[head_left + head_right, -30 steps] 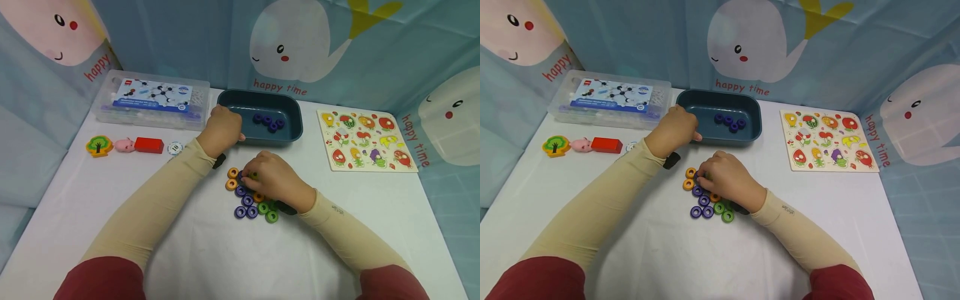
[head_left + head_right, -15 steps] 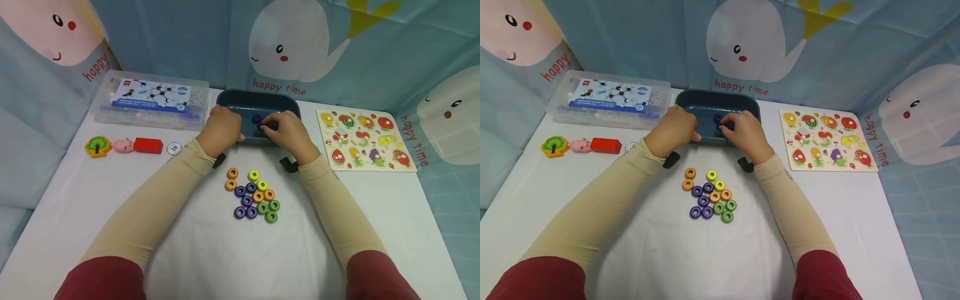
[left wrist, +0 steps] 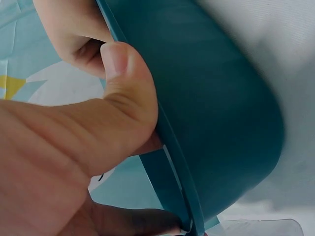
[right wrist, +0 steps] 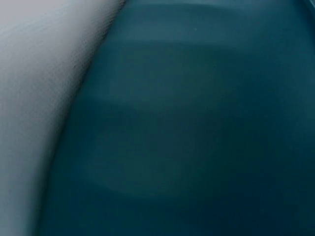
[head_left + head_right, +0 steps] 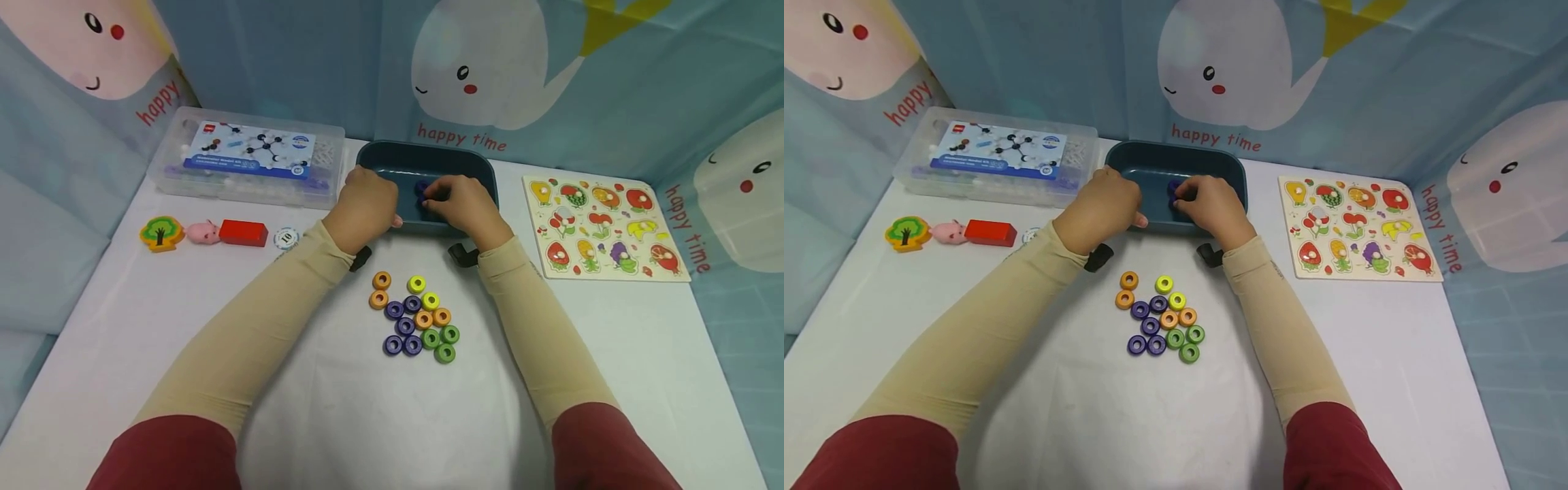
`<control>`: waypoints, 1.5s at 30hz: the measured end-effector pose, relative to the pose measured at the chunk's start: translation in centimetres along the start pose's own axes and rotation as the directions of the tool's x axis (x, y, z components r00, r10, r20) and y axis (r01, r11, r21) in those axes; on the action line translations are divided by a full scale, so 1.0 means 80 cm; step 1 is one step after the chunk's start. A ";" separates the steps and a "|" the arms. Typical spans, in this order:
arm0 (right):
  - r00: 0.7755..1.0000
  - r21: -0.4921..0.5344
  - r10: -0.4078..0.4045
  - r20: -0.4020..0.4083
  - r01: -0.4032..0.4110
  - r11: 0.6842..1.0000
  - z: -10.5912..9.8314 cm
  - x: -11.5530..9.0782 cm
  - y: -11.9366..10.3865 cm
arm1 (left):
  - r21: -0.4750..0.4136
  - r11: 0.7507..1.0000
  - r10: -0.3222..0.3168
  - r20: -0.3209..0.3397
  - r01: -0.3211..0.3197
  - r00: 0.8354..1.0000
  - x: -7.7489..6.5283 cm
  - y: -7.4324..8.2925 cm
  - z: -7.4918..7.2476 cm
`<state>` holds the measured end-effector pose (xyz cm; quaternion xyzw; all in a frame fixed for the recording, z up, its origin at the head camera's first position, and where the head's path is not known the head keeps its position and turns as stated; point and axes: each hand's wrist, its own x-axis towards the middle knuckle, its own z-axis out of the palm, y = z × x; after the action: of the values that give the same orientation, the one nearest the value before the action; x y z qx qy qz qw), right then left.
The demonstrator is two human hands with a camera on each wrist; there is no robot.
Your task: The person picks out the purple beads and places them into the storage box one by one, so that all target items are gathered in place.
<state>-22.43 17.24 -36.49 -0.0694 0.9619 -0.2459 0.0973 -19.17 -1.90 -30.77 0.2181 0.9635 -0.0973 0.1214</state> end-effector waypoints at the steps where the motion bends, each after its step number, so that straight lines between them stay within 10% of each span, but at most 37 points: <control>1: 1.000 0.002 0.008 0.003 -0.008 1.000 0.000 0.001 0.000 | -0.002 1.000 -0.001 0.005 0.001 1.000 0.000 0.000 0.000; 10: 0.989 0.067 -0.071 -0.126 0.080 0.995 0.005 -0.012 0.005 | -0.008 1.000 -0.003 0.025 0.004 1.000 0.003 -0.001 0.000; 16: 0.894 0.051 -0.345 -0.286 0.374 0.926 0.005 -0.070 -0.007 | -0.006 1.000 0.002 -0.001 -0.002 1.000 0.002 0.001 0.003; 26: 0.823 -0.098 -0.558 0.103 0.567 0.818 0.043 -0.169 -0.043 | 0.016 1.000 0.000 -0.023 0.000 1.000 -0.002 0.000 -0.001; 45: 0.805 -0.226 -0.579 0.127 0.592 0.774 0.065 -0.175 -0.053 | 0.002 1.000 -0.003 -0.033 0.003 0.999 -0.001 0.000 0.004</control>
<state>-7.34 13.66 -36.77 -0.3830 0.9131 -0.1365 0.0302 -19.01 -1.98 -31.02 0.2184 0.9655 -0.0946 0.1053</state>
